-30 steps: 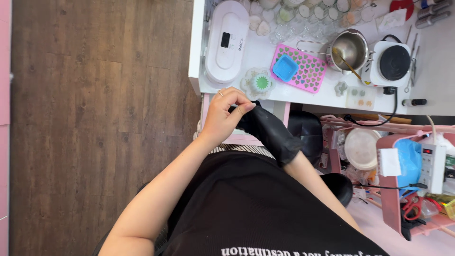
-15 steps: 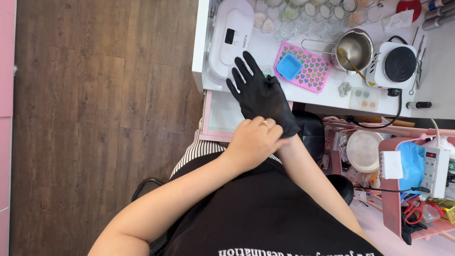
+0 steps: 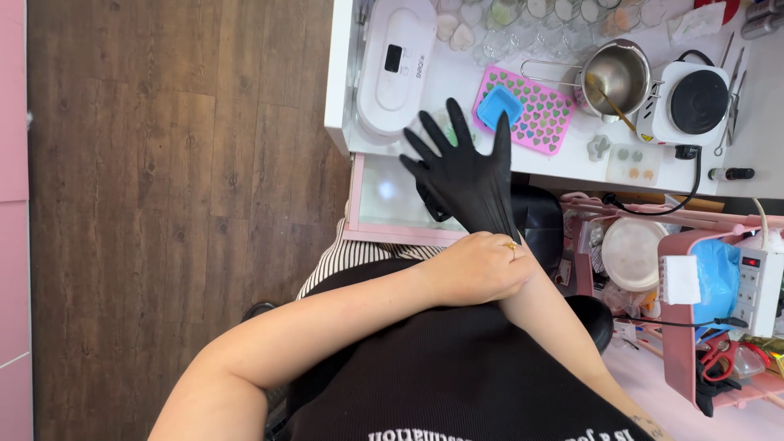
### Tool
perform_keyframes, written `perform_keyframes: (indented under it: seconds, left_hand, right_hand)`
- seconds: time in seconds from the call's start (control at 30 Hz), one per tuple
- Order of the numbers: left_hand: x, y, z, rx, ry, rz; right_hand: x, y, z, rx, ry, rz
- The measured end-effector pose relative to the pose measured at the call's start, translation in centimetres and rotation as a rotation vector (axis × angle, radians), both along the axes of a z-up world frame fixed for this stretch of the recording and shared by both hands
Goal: The recorder prepares molds and wax components for candle making, including putting on gloves and demolding small decorative pieces.
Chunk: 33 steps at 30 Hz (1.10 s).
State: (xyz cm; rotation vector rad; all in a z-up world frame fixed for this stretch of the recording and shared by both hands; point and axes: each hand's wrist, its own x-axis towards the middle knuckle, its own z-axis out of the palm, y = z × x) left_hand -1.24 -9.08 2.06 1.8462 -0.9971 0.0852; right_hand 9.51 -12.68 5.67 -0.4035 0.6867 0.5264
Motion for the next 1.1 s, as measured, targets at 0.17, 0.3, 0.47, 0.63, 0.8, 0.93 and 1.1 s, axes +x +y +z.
perform_keyframes:
  seconds: [0.17,0.3,0.47,0.63,0.8,0.93,1.1]
  left_hand:
    - [1.8,2.2,-0.6,0.06,0.248,0.044]
    - [1.5,3.5,-5.9,0.552,0.702,0.027]
    - [2.5,1.5,-19.3,0.967,0.874,0.106]
    - [3.9,-2.7,-27.1,0.921,0.613,0.206]
    - [4.8,-5.7,-25.2,0.578,0.819,0.359]
    - [3.4,-4.6,-14.4,0.135,1.01,-0.013]
    - [0.6,-5.0,-9.9,0.022,0.938,-0.268]
  right_hand:
    - [0.2,-6.3,-4.9,0.402,-0.208,-0.345]
    - [0.4,-10.9,-6.1,0.46,-0.298,-0.64]
    - [-2.0,-18.4,-12.1,0.617,-0.469,-0.334]
    - [-6.9,-20.3,-13.1,0.517,-0.337,-0.434]
    - [-7.5,-17.1,-9.4,-0.195,-0.186,-0.445]
    - [-7.9,-16.5,-8.9,-0.17,-0.235,-0.516]
    - [-6.3,-14.4,-7.5,0.234,-0.374,-0.702]
